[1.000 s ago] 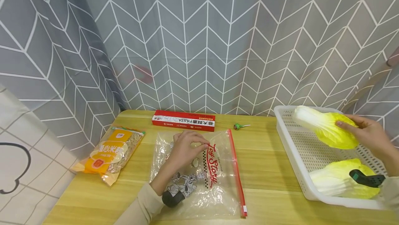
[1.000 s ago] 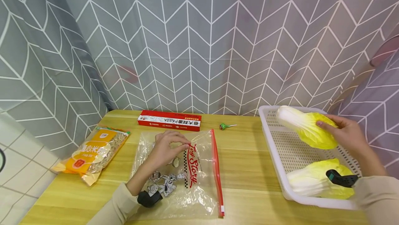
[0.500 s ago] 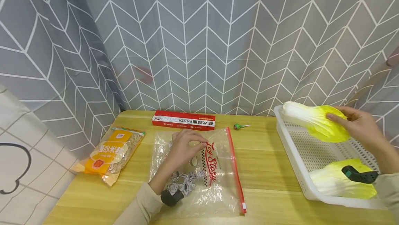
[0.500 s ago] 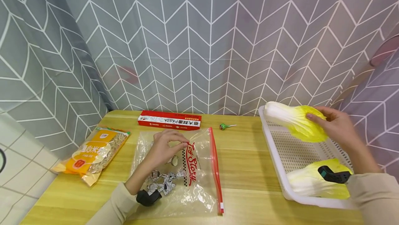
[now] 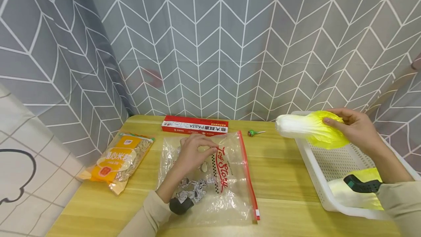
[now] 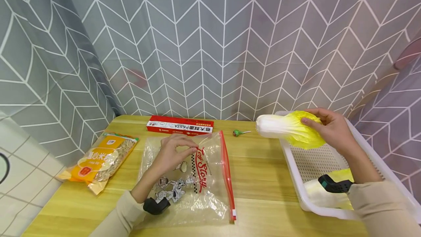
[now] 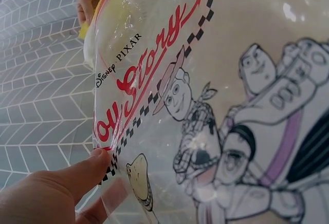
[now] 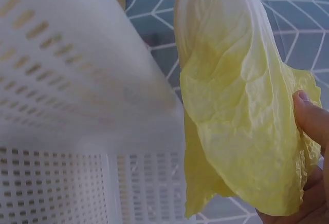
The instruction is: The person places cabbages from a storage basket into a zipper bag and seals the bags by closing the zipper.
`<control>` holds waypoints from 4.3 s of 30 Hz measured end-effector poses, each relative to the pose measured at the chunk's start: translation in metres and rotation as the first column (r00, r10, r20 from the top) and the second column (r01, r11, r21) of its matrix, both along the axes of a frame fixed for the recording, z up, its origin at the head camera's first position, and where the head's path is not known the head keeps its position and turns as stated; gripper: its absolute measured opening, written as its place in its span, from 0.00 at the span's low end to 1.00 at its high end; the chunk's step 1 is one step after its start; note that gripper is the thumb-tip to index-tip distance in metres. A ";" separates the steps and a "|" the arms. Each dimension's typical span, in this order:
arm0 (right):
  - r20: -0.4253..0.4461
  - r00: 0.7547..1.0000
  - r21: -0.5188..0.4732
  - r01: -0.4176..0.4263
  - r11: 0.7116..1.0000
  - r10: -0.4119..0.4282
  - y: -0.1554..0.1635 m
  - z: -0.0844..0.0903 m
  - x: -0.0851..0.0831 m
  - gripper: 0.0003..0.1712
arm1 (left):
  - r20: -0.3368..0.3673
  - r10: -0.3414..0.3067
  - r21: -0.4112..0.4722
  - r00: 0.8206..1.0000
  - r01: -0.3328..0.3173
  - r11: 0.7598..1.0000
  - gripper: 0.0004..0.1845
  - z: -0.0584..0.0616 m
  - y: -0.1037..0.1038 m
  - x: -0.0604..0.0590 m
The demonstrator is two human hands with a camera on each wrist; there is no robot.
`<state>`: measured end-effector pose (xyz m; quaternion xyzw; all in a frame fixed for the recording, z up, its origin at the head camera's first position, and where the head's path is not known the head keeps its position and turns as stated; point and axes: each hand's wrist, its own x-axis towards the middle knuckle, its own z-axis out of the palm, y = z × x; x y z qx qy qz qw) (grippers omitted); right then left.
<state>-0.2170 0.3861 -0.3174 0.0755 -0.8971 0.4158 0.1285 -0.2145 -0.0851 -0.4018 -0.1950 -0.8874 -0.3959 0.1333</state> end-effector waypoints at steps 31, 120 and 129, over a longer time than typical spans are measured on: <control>-0.020 0.971 0.097 -0.237 0.967 0.240 -0.097 -0.019 0.003 0.12 | -0.023 0.040 0.043 0.999 -0.039 0.998 0.08 0.007 -0.010 -0.004; 0.153 0.885 -0.093 -0.429 0.898 0.439 -0.194 -0.110 0.019 0.20 | -0.020 0.072 0.084 0.997 -0.070 0.994 0.06 0.014 -0.015 -0.003; 0.122 0.922 -0.150 -0.350 0.925 0.369 -0.195 -0.109 0.019 0.16 | -0.022 0.072 0.094 0.997 -0.070 0.993 0.06 0.013 -0.015 -0.003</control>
